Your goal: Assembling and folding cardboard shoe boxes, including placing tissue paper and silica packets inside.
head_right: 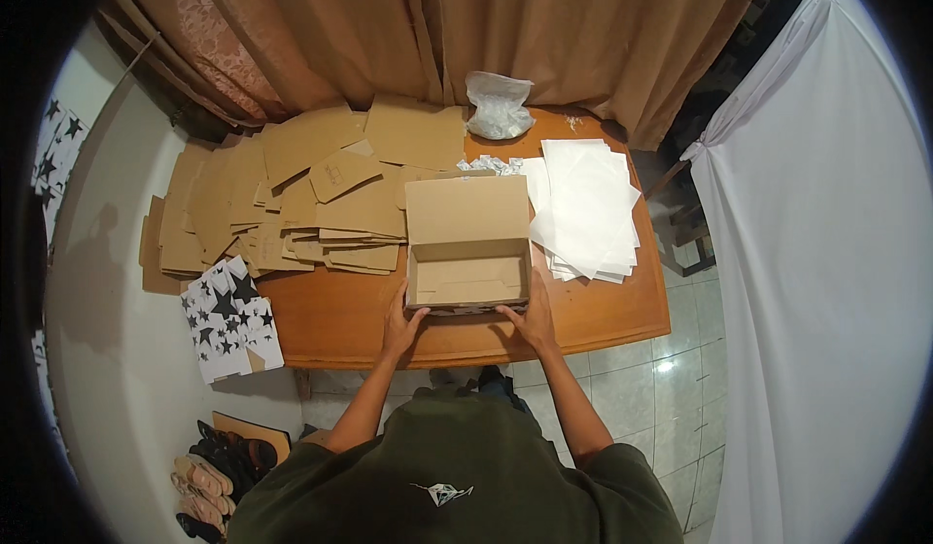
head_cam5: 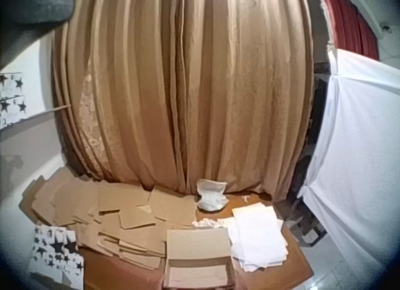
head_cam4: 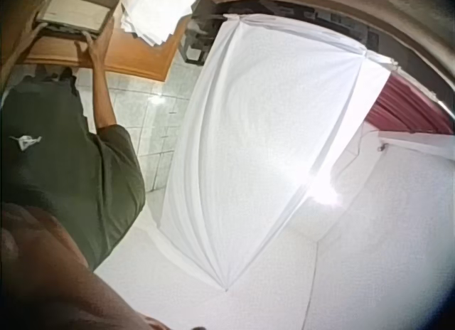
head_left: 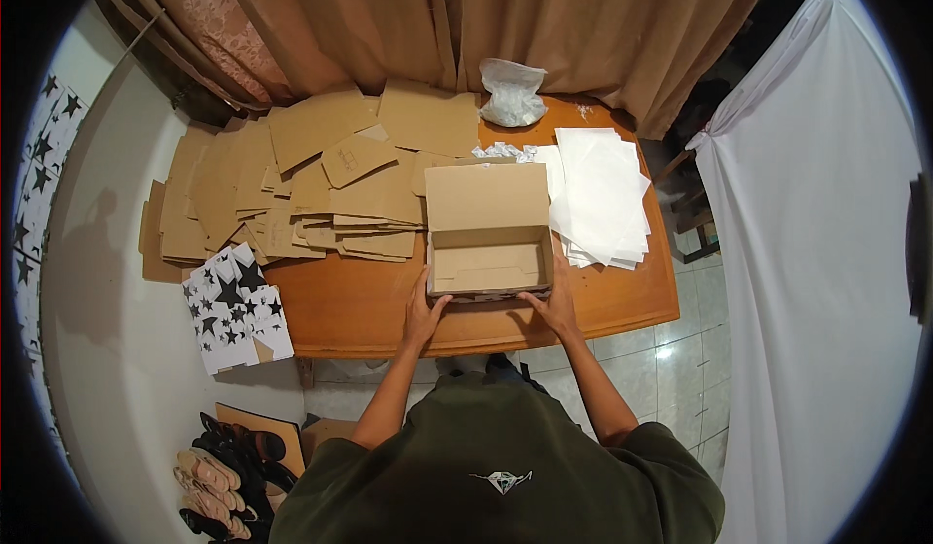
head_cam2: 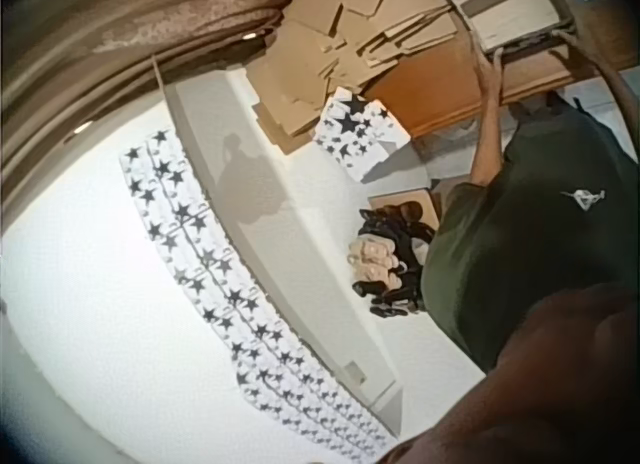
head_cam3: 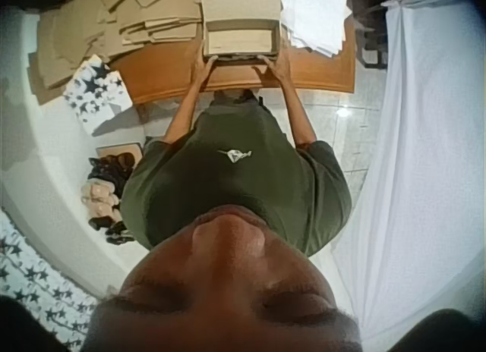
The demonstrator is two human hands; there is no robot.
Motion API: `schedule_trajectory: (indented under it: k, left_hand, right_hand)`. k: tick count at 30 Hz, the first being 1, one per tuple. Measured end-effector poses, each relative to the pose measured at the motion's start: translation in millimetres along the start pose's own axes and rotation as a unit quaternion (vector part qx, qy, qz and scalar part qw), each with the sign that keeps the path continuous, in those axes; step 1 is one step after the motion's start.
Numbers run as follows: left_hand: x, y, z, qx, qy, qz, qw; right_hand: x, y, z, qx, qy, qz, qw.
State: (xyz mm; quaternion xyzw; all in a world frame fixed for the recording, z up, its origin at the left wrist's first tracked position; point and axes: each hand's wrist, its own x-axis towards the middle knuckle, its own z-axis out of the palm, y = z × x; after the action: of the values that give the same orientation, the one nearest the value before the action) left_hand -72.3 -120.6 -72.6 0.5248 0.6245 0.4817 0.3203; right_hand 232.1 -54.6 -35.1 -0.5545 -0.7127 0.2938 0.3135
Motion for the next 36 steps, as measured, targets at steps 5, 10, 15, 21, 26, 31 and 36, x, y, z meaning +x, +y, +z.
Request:
schedule_trajectory:
  k: [5,10,15,21,26,31,36]
  left_hand:
    - [0,6,-2,-0.057,-0.021,-0.035,0.998]
    - [-9,7,-5,0.098,-0.042,0.015,0.994]
    - [-5,-3,-1,0.087,-0.007,0.004,0.996]
    - [-4,-8,5,0.254,0.031,0.014,0.967]
    - [-3,-5,3,0.353,0.053,0.062,0.932]
    - [0,9,-5,0.378,-0.004,0.028,0.925]
    - [13,45,-9,0.343,0.003,0.036,0.939]
  right_hand:
    - [-4,14,11,-0.017,0.027,-0.012,0.999]
    - [-18,14,17,-0.013,0.025,-0.001,1.0]
    - [-14,29,16,-0.014,0.028,-0.005,1.0]
    - [-9,25,19,0.014,0.084,-0.008,0.996]
    - [-8,23,18,0.006,0.081,-0.015,0.997]
    - [-16,26,16,0.003,0.058,0.007,0.998]
    - [-19,2,-8,0.008,0.081,0.036,0.996]
